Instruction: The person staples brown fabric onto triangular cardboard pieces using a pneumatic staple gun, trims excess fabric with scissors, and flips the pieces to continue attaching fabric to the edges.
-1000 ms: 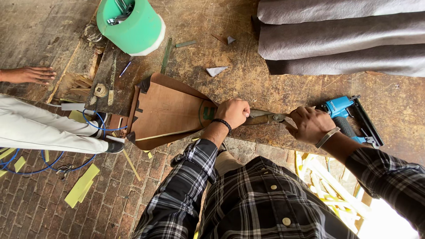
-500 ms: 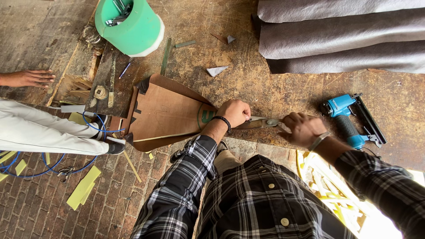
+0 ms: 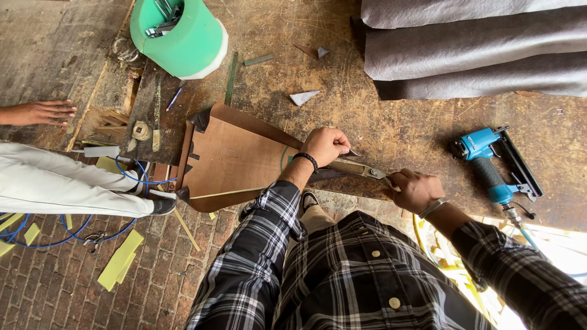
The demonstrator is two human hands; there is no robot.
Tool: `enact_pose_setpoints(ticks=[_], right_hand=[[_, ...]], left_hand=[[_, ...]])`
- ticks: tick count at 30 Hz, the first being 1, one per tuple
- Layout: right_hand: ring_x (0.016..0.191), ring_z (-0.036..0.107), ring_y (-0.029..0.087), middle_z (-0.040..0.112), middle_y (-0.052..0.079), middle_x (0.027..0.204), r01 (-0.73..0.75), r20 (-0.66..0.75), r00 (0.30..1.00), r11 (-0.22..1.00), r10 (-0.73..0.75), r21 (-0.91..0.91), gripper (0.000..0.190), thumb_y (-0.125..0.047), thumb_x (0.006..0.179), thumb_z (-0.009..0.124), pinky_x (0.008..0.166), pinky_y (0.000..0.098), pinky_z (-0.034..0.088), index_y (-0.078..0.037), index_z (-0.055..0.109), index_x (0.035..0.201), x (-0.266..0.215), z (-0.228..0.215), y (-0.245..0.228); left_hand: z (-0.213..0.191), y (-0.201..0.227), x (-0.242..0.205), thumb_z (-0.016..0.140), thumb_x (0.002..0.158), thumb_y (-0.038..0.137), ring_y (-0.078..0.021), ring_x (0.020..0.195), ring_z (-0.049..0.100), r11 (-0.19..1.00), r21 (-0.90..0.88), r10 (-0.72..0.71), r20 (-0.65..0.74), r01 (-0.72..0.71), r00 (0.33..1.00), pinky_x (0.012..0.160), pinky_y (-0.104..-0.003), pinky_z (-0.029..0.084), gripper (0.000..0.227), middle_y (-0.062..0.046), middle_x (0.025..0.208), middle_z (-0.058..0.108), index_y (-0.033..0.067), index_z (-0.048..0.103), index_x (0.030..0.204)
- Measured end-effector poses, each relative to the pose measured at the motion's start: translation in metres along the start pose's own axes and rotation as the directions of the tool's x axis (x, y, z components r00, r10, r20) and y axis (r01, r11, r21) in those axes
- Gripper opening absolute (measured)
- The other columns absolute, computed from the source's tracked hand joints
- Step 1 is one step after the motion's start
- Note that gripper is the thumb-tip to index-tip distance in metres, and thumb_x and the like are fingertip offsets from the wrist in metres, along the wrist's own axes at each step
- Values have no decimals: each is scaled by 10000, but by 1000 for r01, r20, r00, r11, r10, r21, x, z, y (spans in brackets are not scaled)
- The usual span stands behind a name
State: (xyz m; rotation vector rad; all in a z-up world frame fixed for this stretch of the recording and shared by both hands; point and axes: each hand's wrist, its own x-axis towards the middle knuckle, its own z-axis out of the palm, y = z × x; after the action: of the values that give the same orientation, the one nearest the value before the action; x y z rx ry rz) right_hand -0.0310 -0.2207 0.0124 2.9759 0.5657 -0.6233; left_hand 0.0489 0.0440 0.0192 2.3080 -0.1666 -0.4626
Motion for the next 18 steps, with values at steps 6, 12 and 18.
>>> enact_pose_setpoints(ticks=[6, 12, 18], right_hand=[[684, 629, 95, 715, -53, 1006, -54, 90, 995, 994, 46, 90, 501, -660, 930, 531, 483, 211, 487, -259, 701, 1177, 9, -1, -27], [485, 553, 106, 680, -8, 765, -174, 45, 985, 943, 168, 284, 508, -647, 960, 466, 407, 270, 461, -230, 727, 1086, 12, 12, -24], [521, 546, 122, 635, 12, 672, -479, 316, 855, 859, 411, 180, 621, -738, 967, 434, 461, 288, 446, -202, 746, 954, 41, 12, 5]], left_hand=[[-7, 0, 3, 809, 845, 164, -113, 793, 746, 994, -49, 102, -13, -103, 995, 724, -304, 599, 75, 9, 847, 785, 143, 806, 917], [-45, -47, 17, 730, 932, 109, -118, 779, 744, 933, -349, -83, -454, -91, 887, 668, -267, 629, 56, -10, 907, 773, 138, 771, 957], [-104, -159, -1, 806, 832, 62, -140, 830, 748, 925, -377, -306, -818, -53, 486, 746, -287, 613, 150, -43, 929, 790, 108, 796, 974]])
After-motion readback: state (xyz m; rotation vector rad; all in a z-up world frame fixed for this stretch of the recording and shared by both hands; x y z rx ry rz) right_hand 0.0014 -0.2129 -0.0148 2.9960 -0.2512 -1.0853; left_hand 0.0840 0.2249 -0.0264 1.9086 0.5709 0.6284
